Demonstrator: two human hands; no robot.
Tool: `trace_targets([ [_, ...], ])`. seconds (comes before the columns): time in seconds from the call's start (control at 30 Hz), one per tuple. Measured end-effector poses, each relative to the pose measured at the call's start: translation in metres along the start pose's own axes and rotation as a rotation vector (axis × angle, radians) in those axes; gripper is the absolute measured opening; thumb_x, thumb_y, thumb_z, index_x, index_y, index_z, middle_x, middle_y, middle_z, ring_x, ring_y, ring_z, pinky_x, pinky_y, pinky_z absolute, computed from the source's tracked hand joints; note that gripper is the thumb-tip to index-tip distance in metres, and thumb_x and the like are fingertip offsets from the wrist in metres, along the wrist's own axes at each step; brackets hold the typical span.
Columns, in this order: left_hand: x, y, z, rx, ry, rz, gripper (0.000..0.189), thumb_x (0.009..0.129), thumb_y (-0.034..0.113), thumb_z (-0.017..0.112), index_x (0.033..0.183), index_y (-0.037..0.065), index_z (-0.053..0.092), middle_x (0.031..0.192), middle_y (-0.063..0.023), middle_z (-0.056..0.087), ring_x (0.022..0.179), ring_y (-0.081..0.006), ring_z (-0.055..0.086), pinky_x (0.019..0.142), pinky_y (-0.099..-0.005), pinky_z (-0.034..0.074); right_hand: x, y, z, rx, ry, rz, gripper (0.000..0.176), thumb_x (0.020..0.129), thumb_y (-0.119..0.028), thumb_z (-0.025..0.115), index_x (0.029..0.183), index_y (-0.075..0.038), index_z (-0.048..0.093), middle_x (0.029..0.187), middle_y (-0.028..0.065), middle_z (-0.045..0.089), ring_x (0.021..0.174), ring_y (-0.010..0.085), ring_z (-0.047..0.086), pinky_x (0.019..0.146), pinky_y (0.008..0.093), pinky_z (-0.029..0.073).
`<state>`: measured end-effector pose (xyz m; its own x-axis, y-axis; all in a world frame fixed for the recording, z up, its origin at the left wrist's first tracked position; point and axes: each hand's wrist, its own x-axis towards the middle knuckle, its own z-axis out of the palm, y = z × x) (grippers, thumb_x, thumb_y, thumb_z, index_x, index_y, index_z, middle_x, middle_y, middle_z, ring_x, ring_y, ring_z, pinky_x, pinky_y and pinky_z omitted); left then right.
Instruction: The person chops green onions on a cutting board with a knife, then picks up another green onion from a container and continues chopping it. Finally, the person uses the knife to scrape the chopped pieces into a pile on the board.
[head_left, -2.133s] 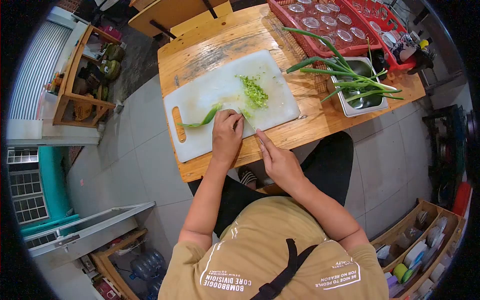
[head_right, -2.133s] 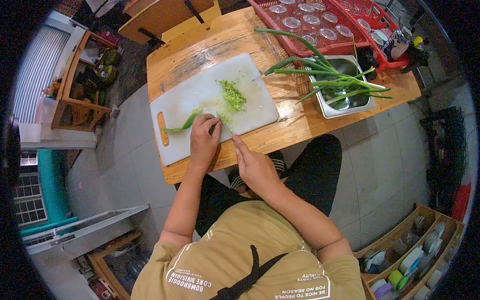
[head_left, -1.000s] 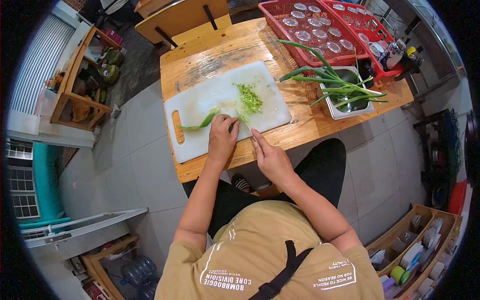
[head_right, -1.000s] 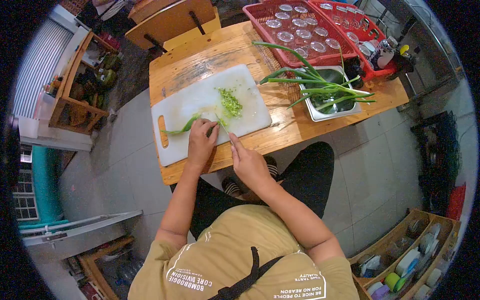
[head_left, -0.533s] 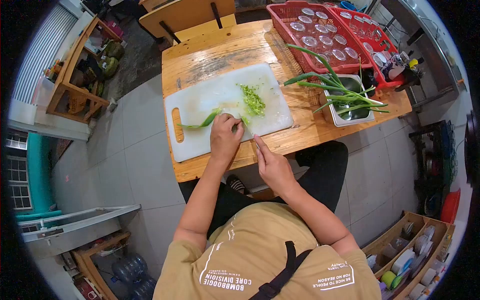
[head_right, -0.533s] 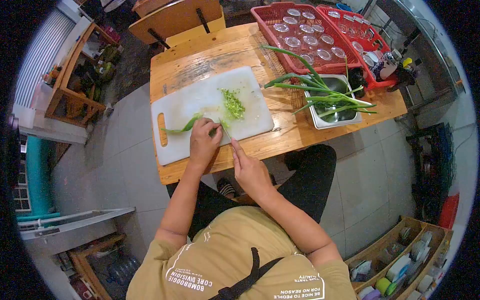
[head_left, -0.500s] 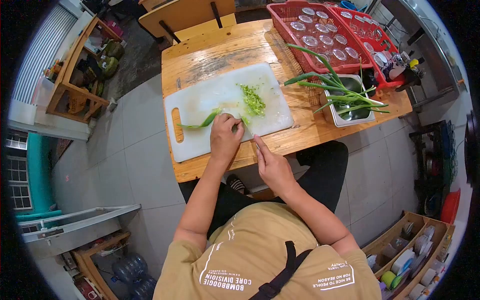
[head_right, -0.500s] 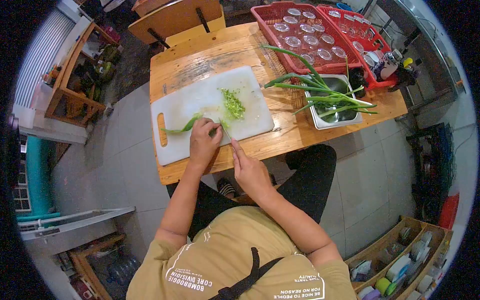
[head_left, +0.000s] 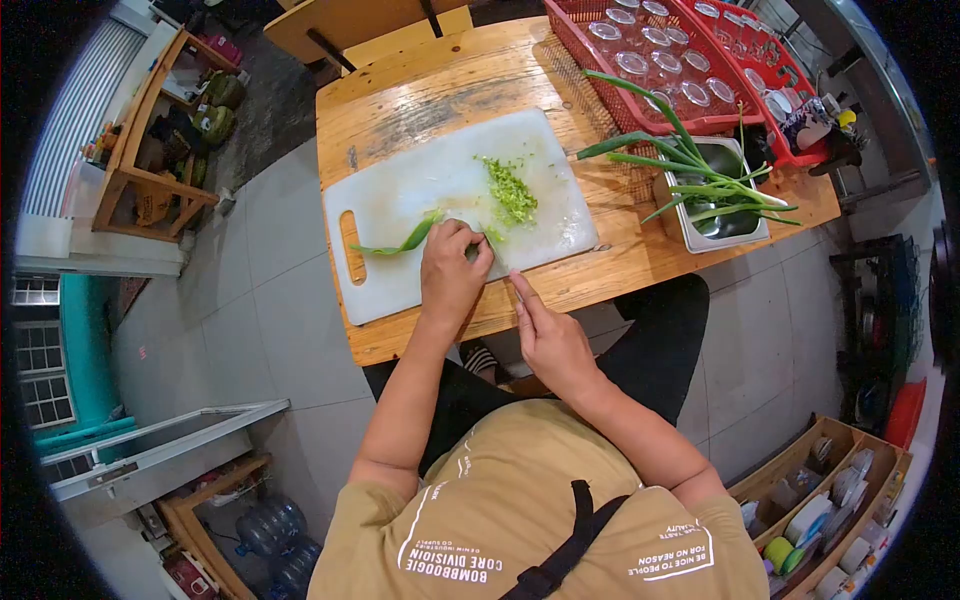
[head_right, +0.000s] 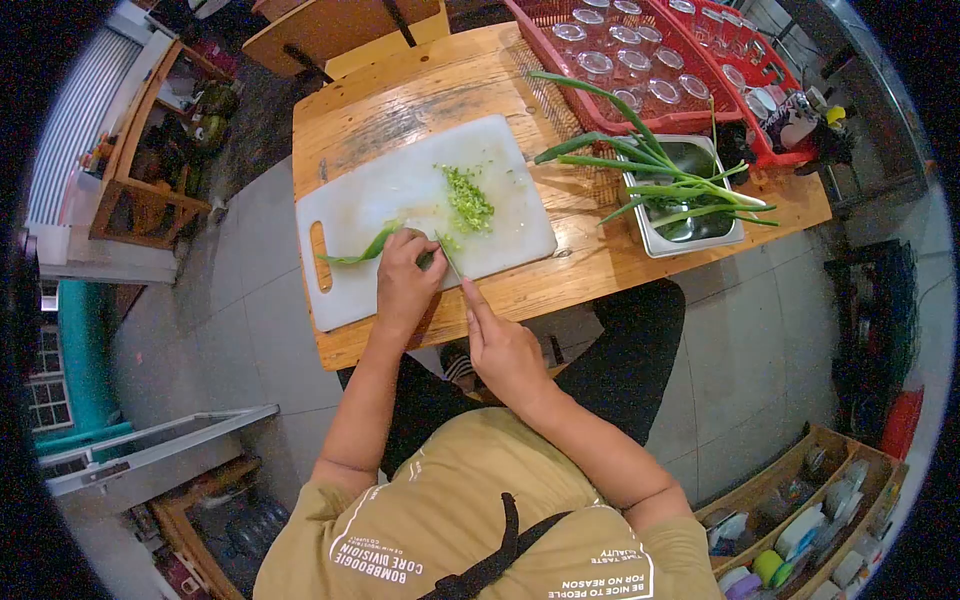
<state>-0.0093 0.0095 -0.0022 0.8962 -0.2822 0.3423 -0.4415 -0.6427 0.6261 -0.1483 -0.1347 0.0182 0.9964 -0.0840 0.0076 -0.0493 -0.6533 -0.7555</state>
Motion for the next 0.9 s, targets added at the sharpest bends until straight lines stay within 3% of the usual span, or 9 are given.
trace_targets([
  [0.43, -0.006, 0.002, -0.008, -0.012, 0.003, 0.015, 0.009, 0.089, 0.008, 0.076, 0.093, 0.0, 0.075, 0.098, -0.0126, 0.07, 0.099, -0.0347, 0.063, 0.09, -0.0444, 0.052, -0.001, -0.002, 0.001, -0.15, -0.05, 0.028, 0.052, 0.11, -0.021, 0.055, 0.16, -0.016, 0.047, 0.074, 0.0225, 0.07, 0.062, 0.043, 0.068, 0.059, 0.0559, 0.055],
  [0.53, -0.007, 0.001, -0.006, 0.015, -0.004, 0.032, 0.008, 0.09, 0.008, 0.077, 0.093, 0.001, 0.076, 0.099, -0.0125, 0.07, 0.099, -0.0342, 0.063, 0.091, -0.0443, 0.052, 0.02, 0.007, 0.015, -0.153, 0.065, -0.067, 0.051, 0.11, -0.022, 0.055, 0.16, -0.015, 0.048, 0.071, 0.0239, 0.068, 0.062, 0.044, 0.068, 0.059, 0.0566, 0.054],
  [0.9, -0.004, 0.003, -0.002, 0.069, 0.018, 0.016, 0.012, 0.09, 0.009, 0.078, 0.095, -0.001, 0.078, 0.099, -0.015, 0.069, 0.101, -0.0351, 0.064, 0.091, -0.0446, 0.053, 0.006, 0.001, -0.006, 0.08, 0.045, -0.042, 0.048, 0.109, -0.02, 0.056, 0.157, -0.012, 0.052, 0.071, 0.0274, 0.066, 0.063, 0.0464, 0.066, 0.061, 0.0577, 0.053],
])
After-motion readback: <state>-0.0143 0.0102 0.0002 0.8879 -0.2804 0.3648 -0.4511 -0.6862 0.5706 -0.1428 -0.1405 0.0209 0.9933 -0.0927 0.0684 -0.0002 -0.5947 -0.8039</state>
